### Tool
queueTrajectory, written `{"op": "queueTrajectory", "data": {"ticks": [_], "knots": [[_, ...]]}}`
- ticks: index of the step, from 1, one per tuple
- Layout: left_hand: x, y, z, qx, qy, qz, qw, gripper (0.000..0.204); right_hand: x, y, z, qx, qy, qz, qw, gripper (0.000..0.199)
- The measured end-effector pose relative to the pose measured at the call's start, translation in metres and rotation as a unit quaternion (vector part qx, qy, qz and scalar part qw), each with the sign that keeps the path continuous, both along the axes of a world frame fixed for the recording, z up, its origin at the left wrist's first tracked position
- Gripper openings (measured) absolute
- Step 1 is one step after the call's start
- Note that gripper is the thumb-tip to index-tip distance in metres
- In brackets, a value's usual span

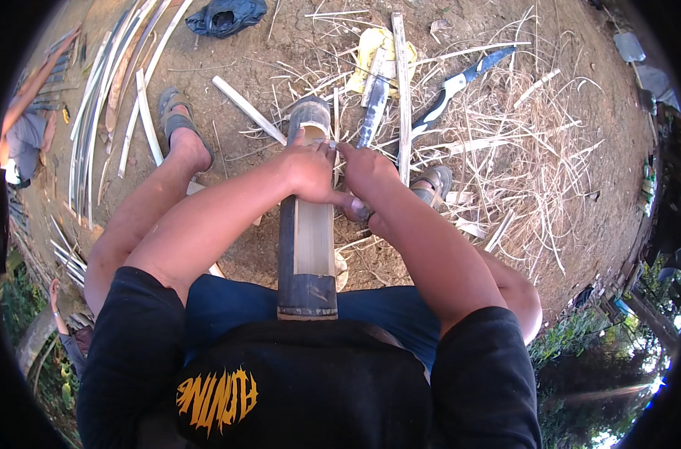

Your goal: The person uses a knife to carve out a rectangular opening in a piece of bamboo and shaves the internal edges to smooth them.

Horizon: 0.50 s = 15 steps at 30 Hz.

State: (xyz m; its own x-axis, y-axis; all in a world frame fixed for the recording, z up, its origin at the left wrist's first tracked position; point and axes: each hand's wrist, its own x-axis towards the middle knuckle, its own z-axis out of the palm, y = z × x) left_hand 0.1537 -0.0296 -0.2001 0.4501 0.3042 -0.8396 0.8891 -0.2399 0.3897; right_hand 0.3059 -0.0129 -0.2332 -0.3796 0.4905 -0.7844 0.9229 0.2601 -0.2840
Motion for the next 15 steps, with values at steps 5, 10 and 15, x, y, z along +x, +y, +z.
{"op": "queueTrajectory", "data": {"ticks": [5, 10, 15], "knots": [[0.001, 0.001, 0.002, 0.008, 0.002, 0.009, 1.000, 0.135, 0.004, 0.001, -0.010, 0.008, 0.020, -0.007, 1.000, 0.060], [-0.012, 0.002, -0.009, -0.001, -0.028, 0.053, 0.998, 0.119, 0.015, 0.002, -0.021, -0.022, 0.035, -0.020, 0.999, 0.063], [-0.036, -0.010, -0.007, -0.001, -0.083, 0.099, 0.992, 0.091, 0.047, -0.010, -0.044, -0.060, 0.167, -0.265, 0.948, 0.059]]}}
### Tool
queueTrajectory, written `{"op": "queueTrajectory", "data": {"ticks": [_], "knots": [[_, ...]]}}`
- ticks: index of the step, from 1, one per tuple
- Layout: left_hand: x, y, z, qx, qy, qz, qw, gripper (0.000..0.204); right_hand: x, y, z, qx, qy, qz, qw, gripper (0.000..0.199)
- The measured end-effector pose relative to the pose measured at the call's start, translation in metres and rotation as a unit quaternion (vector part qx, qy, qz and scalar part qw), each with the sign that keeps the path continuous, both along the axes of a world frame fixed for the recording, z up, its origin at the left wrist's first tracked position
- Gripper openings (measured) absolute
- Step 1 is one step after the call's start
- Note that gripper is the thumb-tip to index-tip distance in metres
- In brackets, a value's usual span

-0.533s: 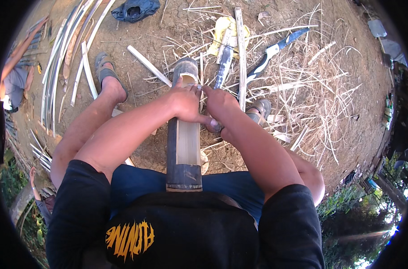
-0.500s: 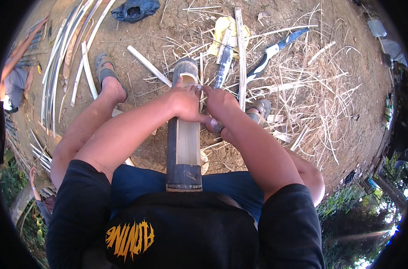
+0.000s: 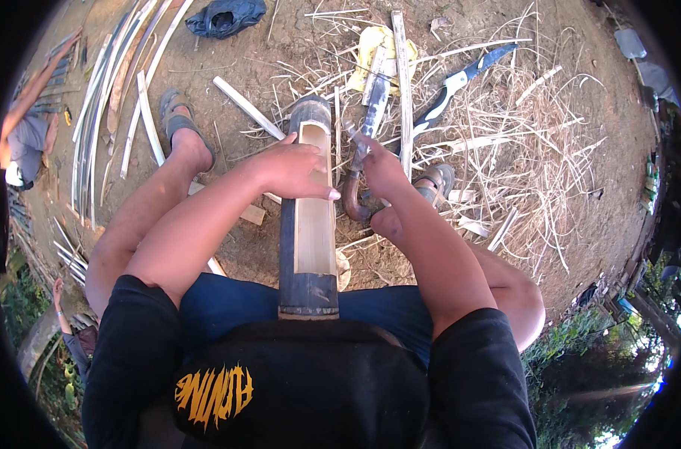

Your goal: The person uses a knife to carve out a rectangular opening in a piece of bamboo and shaves the internal edges to smooth them.

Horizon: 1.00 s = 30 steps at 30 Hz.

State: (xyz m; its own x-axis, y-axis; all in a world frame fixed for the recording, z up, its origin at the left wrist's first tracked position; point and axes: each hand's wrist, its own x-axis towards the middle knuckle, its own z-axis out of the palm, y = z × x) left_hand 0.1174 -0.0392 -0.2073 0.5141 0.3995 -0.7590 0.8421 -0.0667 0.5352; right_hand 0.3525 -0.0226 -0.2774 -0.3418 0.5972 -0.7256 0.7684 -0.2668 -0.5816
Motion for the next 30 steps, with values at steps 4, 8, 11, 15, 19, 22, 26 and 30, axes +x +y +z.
{"op": "queueTrajectory", "data": {"ticks": [4, 8, 11, 15, 19, 22, 26, 30], "knots": [[-0.005, -0.012, -0.003, 0.053, -0.019, 0.029, 0.998, 0.068, 0.009, -0.005, -0.002, -0.129, 0.067, -0.216, 0.966, 0.056], [-0.008, -0.006, -0.012, 0.045, -0.032, 0.085, 0.995, 0.050, 0.018, 0.001, -0.003, -0.132, 0.022, -0.126, 0.983, 0.056], [-0.012, -0.008, -0.021, 0.100, -0.009, 0.106, 0.989, 0.048, 0.013, 0.007, 0.011, -0.076, -0.076, 0.002, 0.994, 0.058], [0.000, -0.011, -0.001, 0.078, -0.003, 0.008, 0.997, 0.058, 0.030, 0.009, 0.008, -0.005, -0.130, 0.208, 0.969, 0.060], [0.007, -0.016, 0.012, 0.056, 0.031, -0.076, 0.995, 0.064, 0.036, 0.004, 0.030, -0.027, -0.145, 0.282, 0.948, 0.061], [0.008, -0.021, 0.025, 0.066, 0.033, -0.115, 0.991, 0.068, 0.034, 0.001, 0.061, -0.051, -0.120, 0.278, 0.952, 0.059], [0.009, -0.027, 0.042, 0.066, 0.024, -0.138, 0.988, 0.072, 0.024, -0.006, 0.095, -0.040, -0.132, 0.304, 0.943, 0.057], [0.004, -0.039, 0.049, 0.077, -0.010, -0.140, 0.987, 0.077, 0.018, -0.025, 0.118, -0.030, -0.123, 0.267, 0.955, 0.056]]}}
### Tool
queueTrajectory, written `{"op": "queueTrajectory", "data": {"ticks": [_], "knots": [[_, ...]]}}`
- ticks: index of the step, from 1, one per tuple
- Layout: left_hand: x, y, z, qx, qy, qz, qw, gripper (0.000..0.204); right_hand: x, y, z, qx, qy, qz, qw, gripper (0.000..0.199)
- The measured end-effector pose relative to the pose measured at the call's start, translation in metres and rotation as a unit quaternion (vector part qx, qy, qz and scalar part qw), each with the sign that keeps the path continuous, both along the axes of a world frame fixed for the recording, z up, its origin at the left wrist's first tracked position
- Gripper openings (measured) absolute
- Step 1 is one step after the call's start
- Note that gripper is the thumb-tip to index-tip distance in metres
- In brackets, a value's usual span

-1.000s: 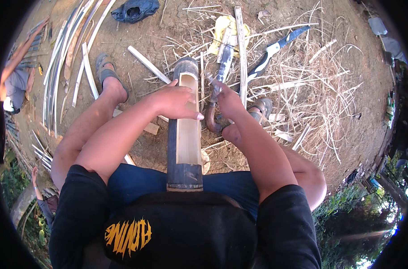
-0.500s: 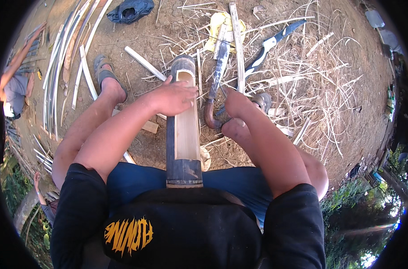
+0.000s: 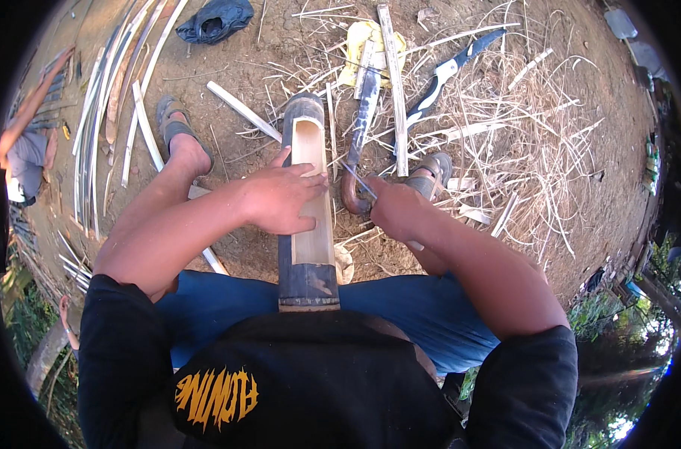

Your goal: The person uses a knife to carve out a rectangular opening in a piece of bamboo and shaves the internal edges to smooth them.

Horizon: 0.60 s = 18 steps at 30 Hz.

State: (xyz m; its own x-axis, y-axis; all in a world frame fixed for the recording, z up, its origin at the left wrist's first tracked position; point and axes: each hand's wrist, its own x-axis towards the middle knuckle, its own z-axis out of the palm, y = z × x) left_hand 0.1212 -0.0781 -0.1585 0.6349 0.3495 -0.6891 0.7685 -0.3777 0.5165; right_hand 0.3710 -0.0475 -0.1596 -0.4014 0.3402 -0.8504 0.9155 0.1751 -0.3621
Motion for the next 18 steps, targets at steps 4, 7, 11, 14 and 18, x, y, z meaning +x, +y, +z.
{"op": "queueTrajectory", "data": {"ticks": [4, 7, 11, 14, 18], "knots": [[0.003, -0.001, 0.023, -0.038, -0.059, -0.020, 0.997, 0.081, 0.014, -0.034, -0.009, 0.072, 0.035, 0.121, 0.989, 0.056], [0.009, 0.007, 0.051, -0.102, -0.075, -0.055, 0.990, 0.082, 0.005, -0.048, 0.012, 0.062, 0.065, 0.101, 0.991, 0.057], [0.006, -0.026, 0.045, -0.010, -0.186, -0.028, 0.982, 0.082, -0.003, -0.062, 0.027, 0.006, 0.068, 0.019, 0.998, 0.058], [0.006, -0.047, 0.040, 0.094, -0.214, 0.024, 0.972, 0.080, -0.001, -0.070, 0.031, 0.019, 0.070, 0.001, 0.997, 0.059], [0.005, -0.048, 0.050, 0.033, -0.219, 0.030, 0.975, 0.080, 0.000, -0.077, 0.023, 0.024, 0.082, -0.014, 0.996, 0.060]]}}
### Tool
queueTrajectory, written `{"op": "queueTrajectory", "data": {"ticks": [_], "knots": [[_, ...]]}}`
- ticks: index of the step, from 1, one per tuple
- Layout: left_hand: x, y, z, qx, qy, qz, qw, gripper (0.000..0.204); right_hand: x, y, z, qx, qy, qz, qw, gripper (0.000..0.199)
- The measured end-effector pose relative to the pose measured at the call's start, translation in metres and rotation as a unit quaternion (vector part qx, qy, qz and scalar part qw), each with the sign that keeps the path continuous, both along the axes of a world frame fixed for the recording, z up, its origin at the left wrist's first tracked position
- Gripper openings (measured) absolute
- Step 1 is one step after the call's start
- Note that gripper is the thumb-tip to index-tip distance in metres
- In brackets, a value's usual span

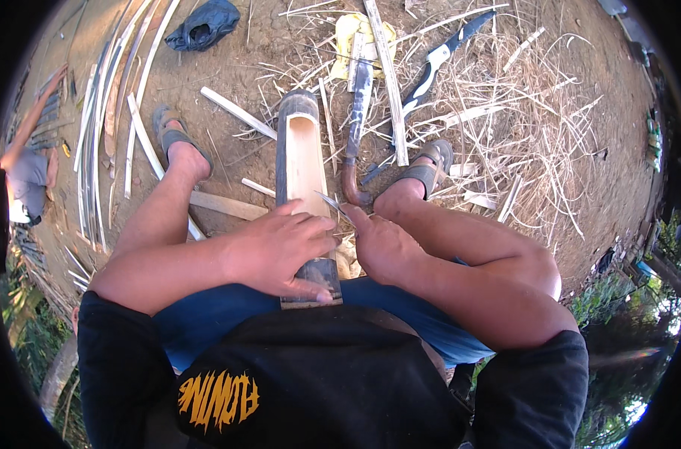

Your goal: The person uses a knife to carve out a rectangular opening in a piece of bamboo and shaves the internal edges to smooth them.

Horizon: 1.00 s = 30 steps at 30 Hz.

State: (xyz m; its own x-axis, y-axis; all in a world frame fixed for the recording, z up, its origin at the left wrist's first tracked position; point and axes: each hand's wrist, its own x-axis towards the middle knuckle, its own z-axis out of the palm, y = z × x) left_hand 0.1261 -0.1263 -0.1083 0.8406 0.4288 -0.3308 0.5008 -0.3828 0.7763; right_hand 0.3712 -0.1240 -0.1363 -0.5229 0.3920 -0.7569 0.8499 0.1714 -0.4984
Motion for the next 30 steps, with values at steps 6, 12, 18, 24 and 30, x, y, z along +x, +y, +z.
{"op": "queueTrajectory", "data": {"ticks": [6, 12, 18, 24, 30], "knots": [[0.004, -0.021, 0.017, -0.028, 0.029, 0.076, 0.996, 0.071, -0.001, 0.002, -0.011, 0.030, 0.013, 0.072, 0.997, 0.063], [0.011, -0.043, 0.014, -0.069, 0.030, 0.198, 0.977, 0.052, -0.018, 0.015, 0.009, 0.037, -0.005, 0.111, 0.993, 0.060], [0.006, -0.072, -0.005, -0.043, -0.086, 0.322, 0.942, 0.040, -0.016, 0.007, 0.027, 0.039, -0.001, 0.034, 0.999, 0.059], [0.003, -0.082, -0.017, -0.023, -0.126, 0.362, 0.924, 0.038, -0.016, 0.013, 0.030, 0.072, -0.021, 0.071, 0.995, 0.060], [-0.001, -0.061, -0.014, -0.062, -0.116, 0.323, 0.937, 0.043, -0.019, 0.024, 0.035, 0.074, -0.027, 0.103, 0.991, 0.061]]}}
